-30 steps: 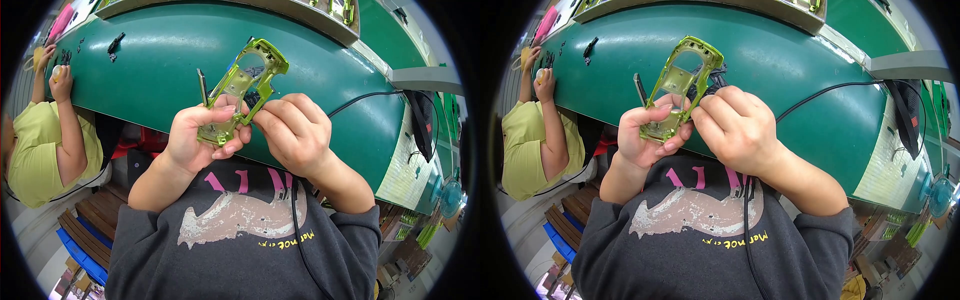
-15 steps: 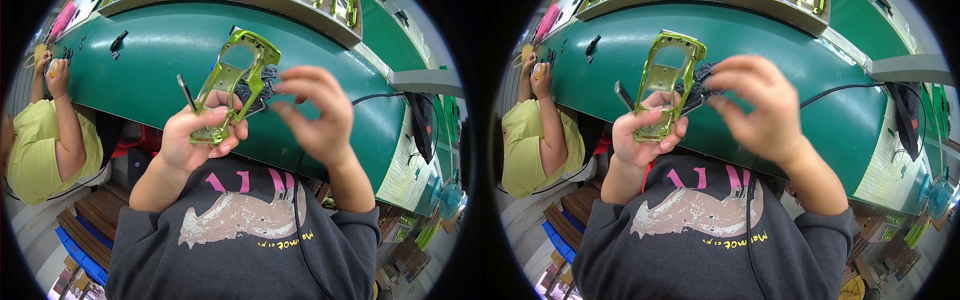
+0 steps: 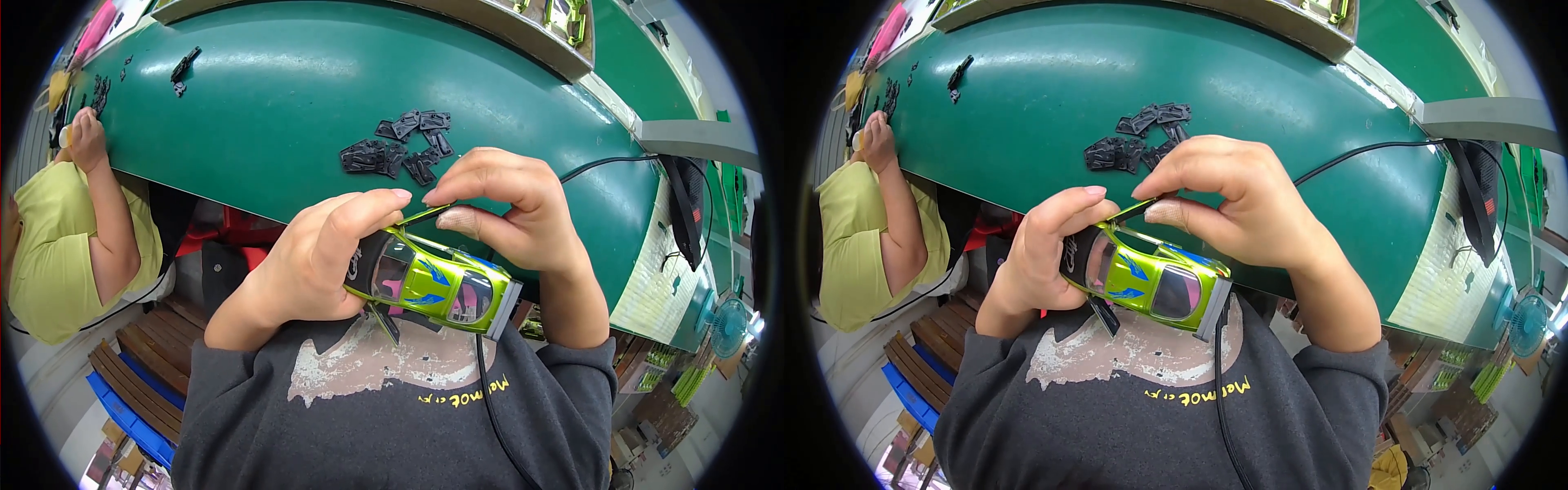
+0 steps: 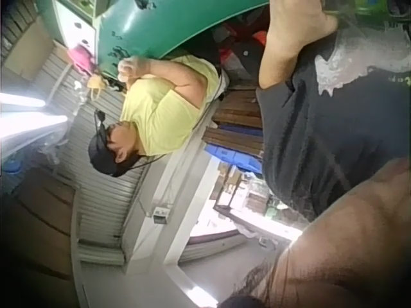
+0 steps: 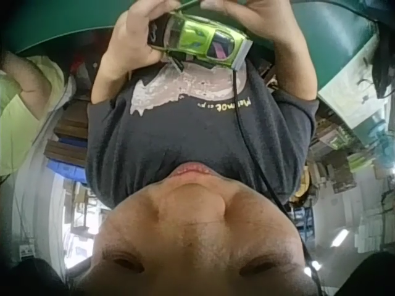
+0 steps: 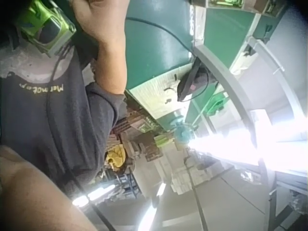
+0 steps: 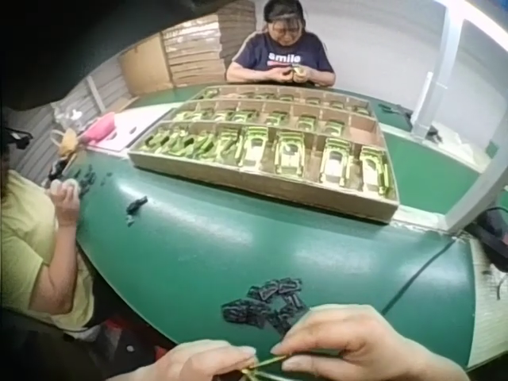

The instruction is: The person assembles toy cars by taking car shells from a tray and attaching plastic components onto them by hand.

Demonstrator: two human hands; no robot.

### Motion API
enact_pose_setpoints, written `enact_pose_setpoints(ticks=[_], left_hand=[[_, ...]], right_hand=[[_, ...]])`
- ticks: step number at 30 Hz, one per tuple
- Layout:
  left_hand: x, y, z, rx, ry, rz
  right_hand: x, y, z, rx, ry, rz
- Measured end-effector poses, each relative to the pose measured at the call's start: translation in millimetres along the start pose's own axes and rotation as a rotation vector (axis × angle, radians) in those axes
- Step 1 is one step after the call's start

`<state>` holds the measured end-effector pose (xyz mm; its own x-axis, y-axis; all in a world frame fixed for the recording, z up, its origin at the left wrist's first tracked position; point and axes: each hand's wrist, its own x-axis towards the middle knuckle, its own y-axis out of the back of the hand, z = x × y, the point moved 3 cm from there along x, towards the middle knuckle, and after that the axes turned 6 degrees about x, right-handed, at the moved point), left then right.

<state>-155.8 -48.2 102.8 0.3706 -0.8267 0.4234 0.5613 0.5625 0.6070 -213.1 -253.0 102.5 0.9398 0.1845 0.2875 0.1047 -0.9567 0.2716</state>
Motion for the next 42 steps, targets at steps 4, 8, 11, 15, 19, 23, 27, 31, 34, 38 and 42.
enact_pose_setpoints(ticks=[4, 8, 11, 15, 19, 23, 27, 31, 34, 38, 42], left_hand=[[-0.1, 0.1, 1.0, 0.041, -0.059, -0.006], [-2.8, 1.0, 0.4, 0.049, -0.058, -0.045], [-1.1, 3.4, 4.2, 0.049, -0.092, -0.056], [-1.4, 5.5, 5.1, 0.090, -0.133, -0.040], [-2.7, 0.2, 0.6, 0.129, -0.065, 0.044], [-1.6, 1.1, -6.2, 0.210, -0.025, 0.030], [5.2, -3.7, -9.1, 0.309, -0.028, 0.075], [4.2, -6.6, -13.0, 0.420, 0.004, 0.111], [4.2, -7.7, -8.6, 0.364, 0.047, 0.073], [7.4, -4.1, -1.4, 0.328, 0.093, -0.038], [20.6, 22.2, -19.4, 0.153, 0.387, 0.006]], right_hand=[[0.6, -5.3, -5.5, -0.099, 0.072, -0.001], [-2.5, -10.9, -6.8, -0.166, 0.161, 0.044], [-4.1, -16.6, -5.3, -0.169, 0.203, 0.084], [-5.1, -20.6, -5.3, -0.162, 0.196, 0.137], [-1.9, -10.3, 3.9, 0.004, 0.009, 0.014], [4.9, 20.5, -17.7, -0.078, -0.025, 0.042], [-0.5, -23.5, -44.3, -0.539, -0.057, -0.099], [-4.5, -39.2, -34.9, -0.615, -0.077, -0.099], [-4.5, -32.4, -33.1, -0.591, -0.017, -0.085], [-10.0, -31.6, -22.3, -0.493, 0.015, -0.039], [1.0, -2.1, -35.4, -0.486, 0.069, 0.183]])
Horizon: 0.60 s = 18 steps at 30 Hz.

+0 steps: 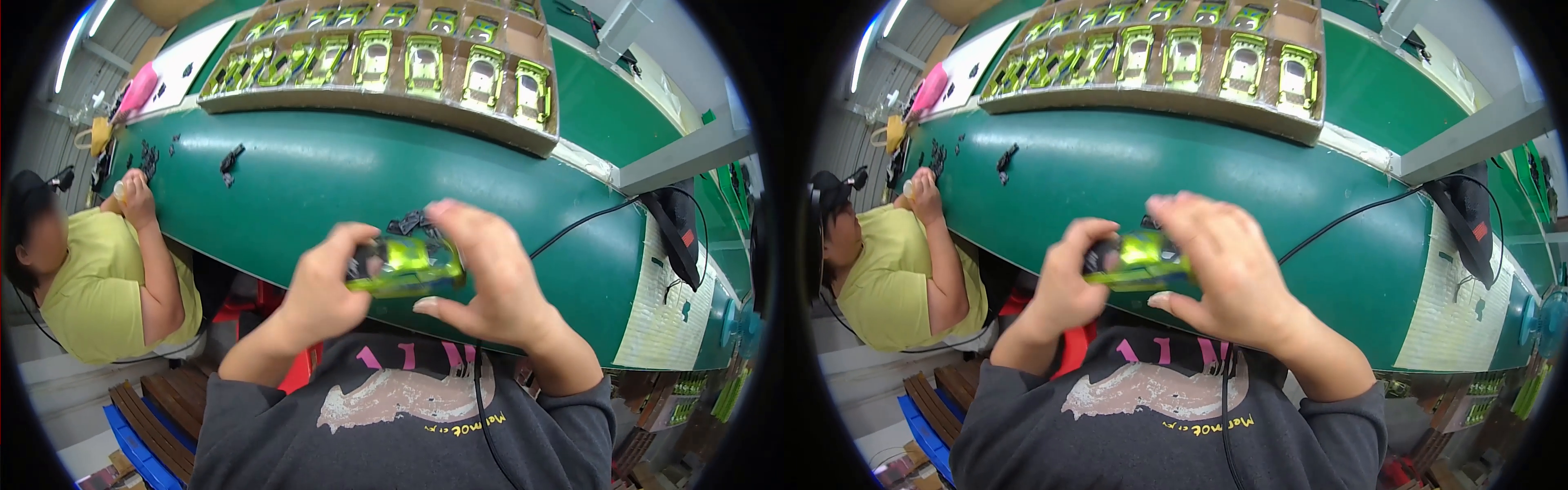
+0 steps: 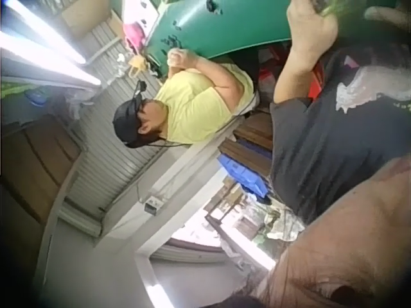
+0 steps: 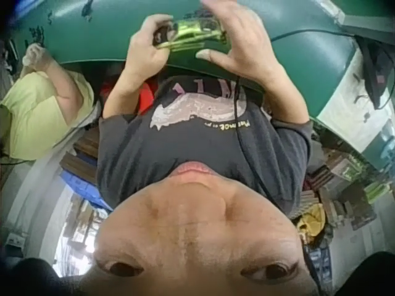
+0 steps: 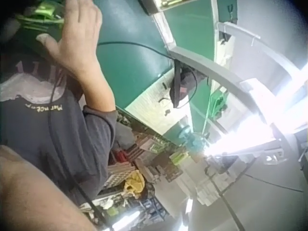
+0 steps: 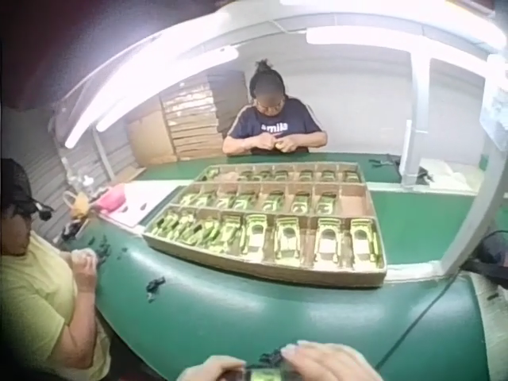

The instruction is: The person assembles toy cars by taking car shells from a tray and attaching plastic components onto them by hand.

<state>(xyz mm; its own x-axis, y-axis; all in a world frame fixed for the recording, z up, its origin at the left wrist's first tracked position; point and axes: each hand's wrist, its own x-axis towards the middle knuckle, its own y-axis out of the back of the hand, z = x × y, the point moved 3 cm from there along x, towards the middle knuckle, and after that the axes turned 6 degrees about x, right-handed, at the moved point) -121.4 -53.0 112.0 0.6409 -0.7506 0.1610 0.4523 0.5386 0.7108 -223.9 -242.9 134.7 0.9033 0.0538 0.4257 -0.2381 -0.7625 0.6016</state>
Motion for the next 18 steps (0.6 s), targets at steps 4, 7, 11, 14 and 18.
enact_pose_setpoints(ticks=[4, 7, 11, 14, 18], left_hand=[[102.6, 30.3, -28.7, -0.733, 0.381, -0.166], [205.2, 23.6, -18.0, -0.402, 0.362, -0.088], [314.6, -22.9, 5.7, -0.414, 0.343, -0.231], [372.3, -75.0, 25.5, -0.364, 0.409, -0.217], [421.6, -116.5, 28.3, -0.379, 0.451, -0.201]], right_hand=[[-1.5, 22.7, 19.5, 0.052, -0.114, 0.306], [-3.2, 25.6, 32.1, 0.072, -0.186, 0.367], [-3.2, 23.0, 43.5, 0.104, -0.240, 0.378], [-5.7, 21.9, 48.6, 0.107, -0.254, 0.404], [-3.8, 19.4, 50.8, 0.169, -0.298, 0.396]])
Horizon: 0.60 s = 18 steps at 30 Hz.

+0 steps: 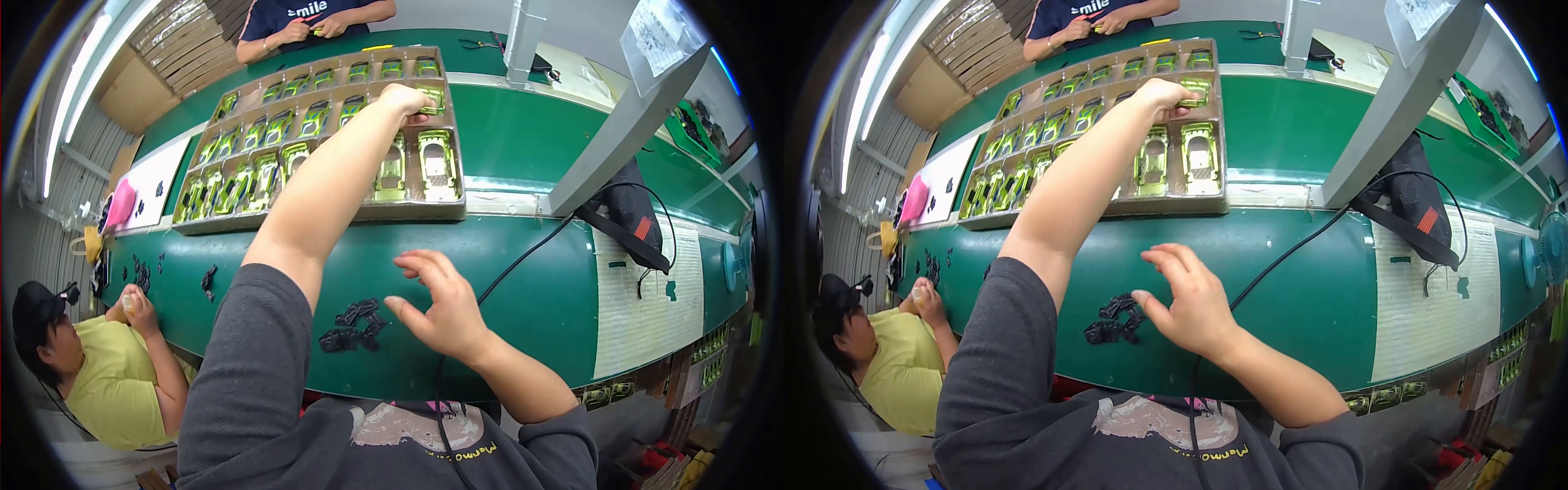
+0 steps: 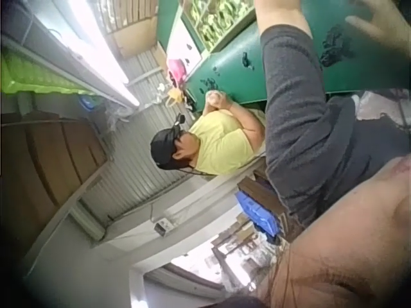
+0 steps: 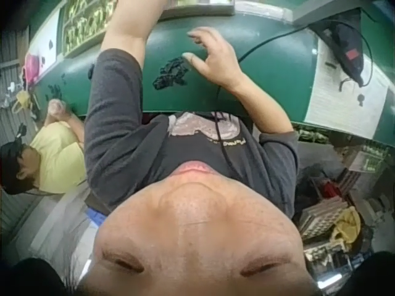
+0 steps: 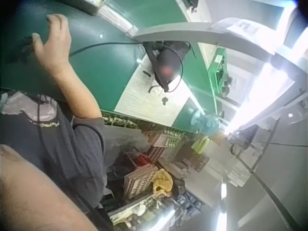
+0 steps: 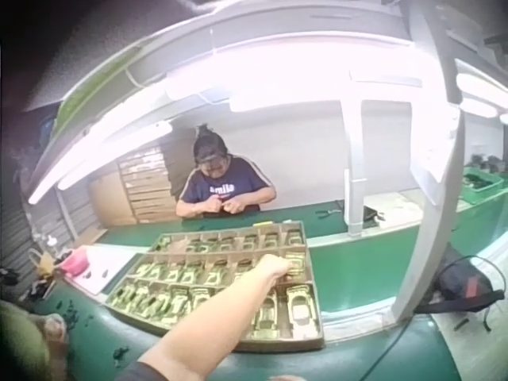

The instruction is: The person assembles toy cars by taking car shells from a tray and attaching plastic components onto them by hand.

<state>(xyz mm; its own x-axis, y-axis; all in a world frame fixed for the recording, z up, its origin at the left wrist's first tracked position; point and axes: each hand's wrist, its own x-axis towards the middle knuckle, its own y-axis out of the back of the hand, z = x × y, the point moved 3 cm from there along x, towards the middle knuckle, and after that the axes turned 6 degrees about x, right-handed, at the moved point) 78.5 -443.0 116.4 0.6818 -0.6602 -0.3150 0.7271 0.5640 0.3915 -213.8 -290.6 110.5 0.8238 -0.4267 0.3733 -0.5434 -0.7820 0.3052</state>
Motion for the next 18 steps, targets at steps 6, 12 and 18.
enact_pose_setpoints(ticks=[6, 12, 18], left_hand=[[8.5, -10.7, 23.0, 0.968, -0.235, 0.296], [29.6, 34.7, -6.7, 1.121, -0.053, 0.357], [31.9, 38.1, -15.4, 1.022, -0.067, 0.394]], right_hand=[[-1.2, 3.0, 7.4, -0.070, 0.008, -0.020], [1.4, 2.7, 6.2, -0.057, 0.004, -0.035], [0.4, 1.1, 7.7, -0.057, 0.014, -0.028]])
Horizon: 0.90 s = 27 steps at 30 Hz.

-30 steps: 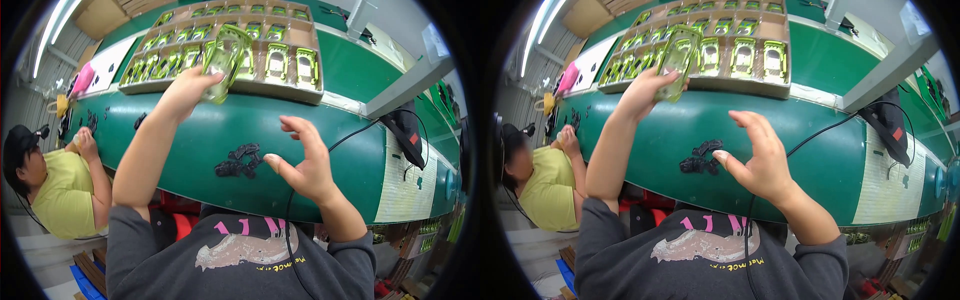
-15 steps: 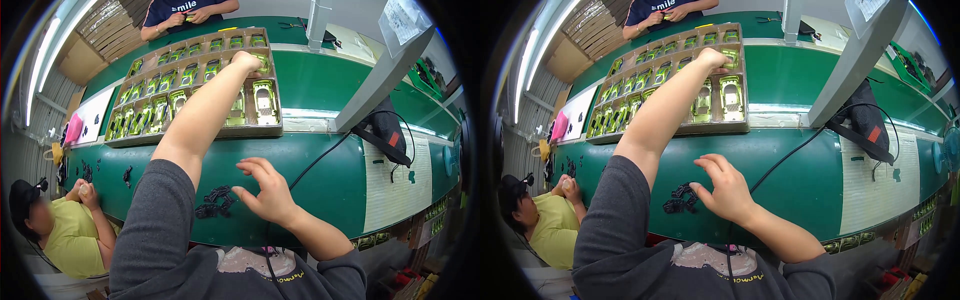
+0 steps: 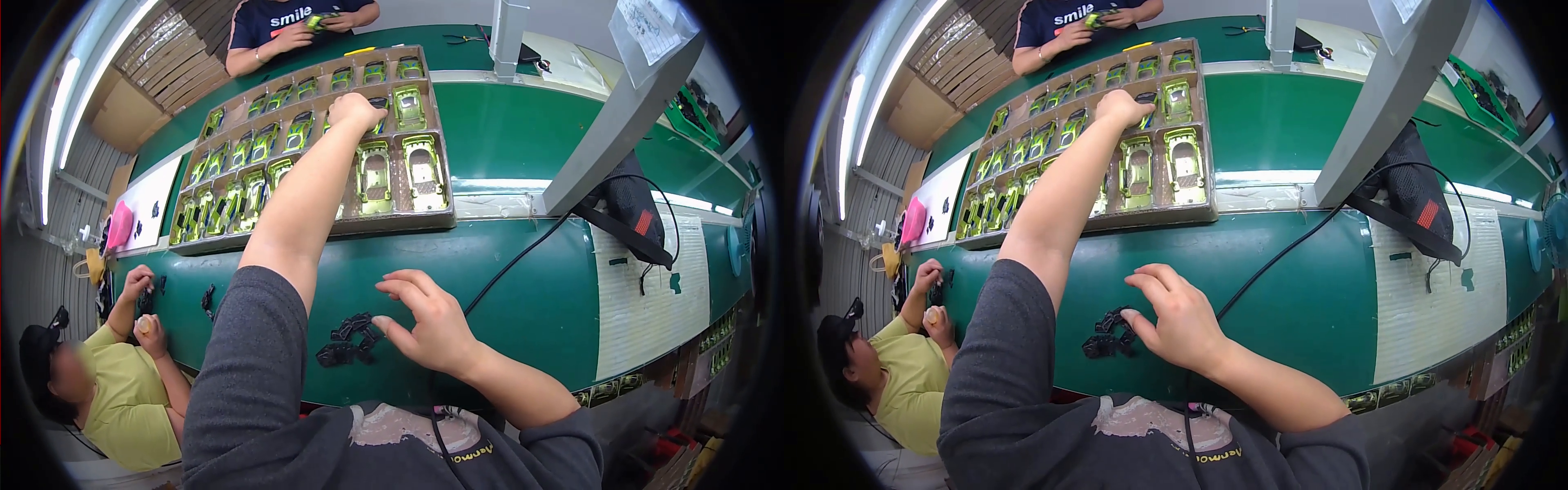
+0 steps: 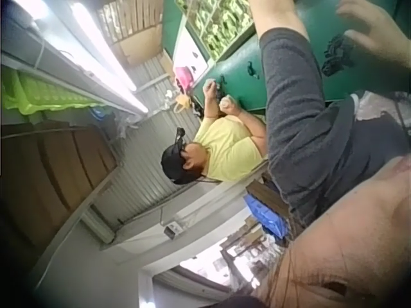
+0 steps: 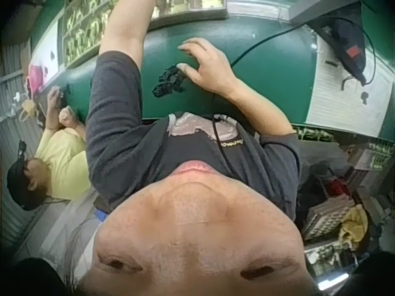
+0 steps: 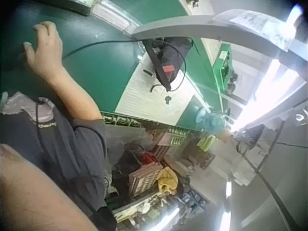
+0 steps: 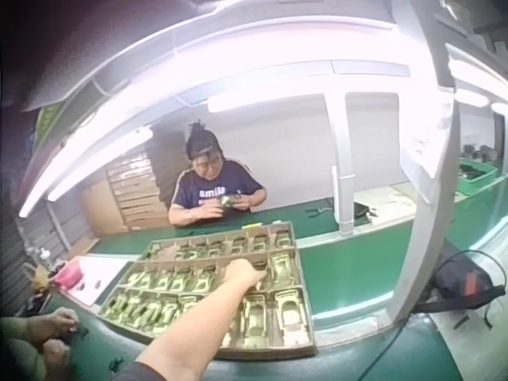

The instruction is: The person assembles toy cars by taking car shells from a tray and attaching plastic components onto them by hand.

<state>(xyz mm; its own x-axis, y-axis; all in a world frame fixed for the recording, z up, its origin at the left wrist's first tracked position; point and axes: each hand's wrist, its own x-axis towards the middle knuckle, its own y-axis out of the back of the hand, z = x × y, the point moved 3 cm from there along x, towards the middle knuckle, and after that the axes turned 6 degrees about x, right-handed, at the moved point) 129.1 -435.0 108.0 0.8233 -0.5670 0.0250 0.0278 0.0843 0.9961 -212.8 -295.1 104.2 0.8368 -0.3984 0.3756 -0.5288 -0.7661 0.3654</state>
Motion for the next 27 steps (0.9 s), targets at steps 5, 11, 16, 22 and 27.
enact_pose_setpoints(ticks=[5, 11, 16, 22, 27], left_hand=[[-24.5, 44.8, -27.4, -0.257, -0.078, 0.119], [-201.4, 53.9, -68.2, -0.754, -0.286, 0.097], [-322.1, 23.9, -91.1, -1.350, -0.189, -0.074], [-382.7, 30.6, -152.3, -1.247, -0.306, 0.043], [-421.5, 57.9, -159.6, -0.307, -0.902, -0.036]], right_hand=[[1.7, 0.8, 3.2, 0.031, -0.010, 0.062], [0.1, 2.2, 17.4, 0.269, -0.192, 0.213], [-10.9, -22.8, 4.5, 0.505, -0.220, 0.009], [-15.0, -27.8, -4.2, 0.918, -0.514, -0.620], [-30.1, -40.7, -8.3, 0.898, -0.657, -0.995]])
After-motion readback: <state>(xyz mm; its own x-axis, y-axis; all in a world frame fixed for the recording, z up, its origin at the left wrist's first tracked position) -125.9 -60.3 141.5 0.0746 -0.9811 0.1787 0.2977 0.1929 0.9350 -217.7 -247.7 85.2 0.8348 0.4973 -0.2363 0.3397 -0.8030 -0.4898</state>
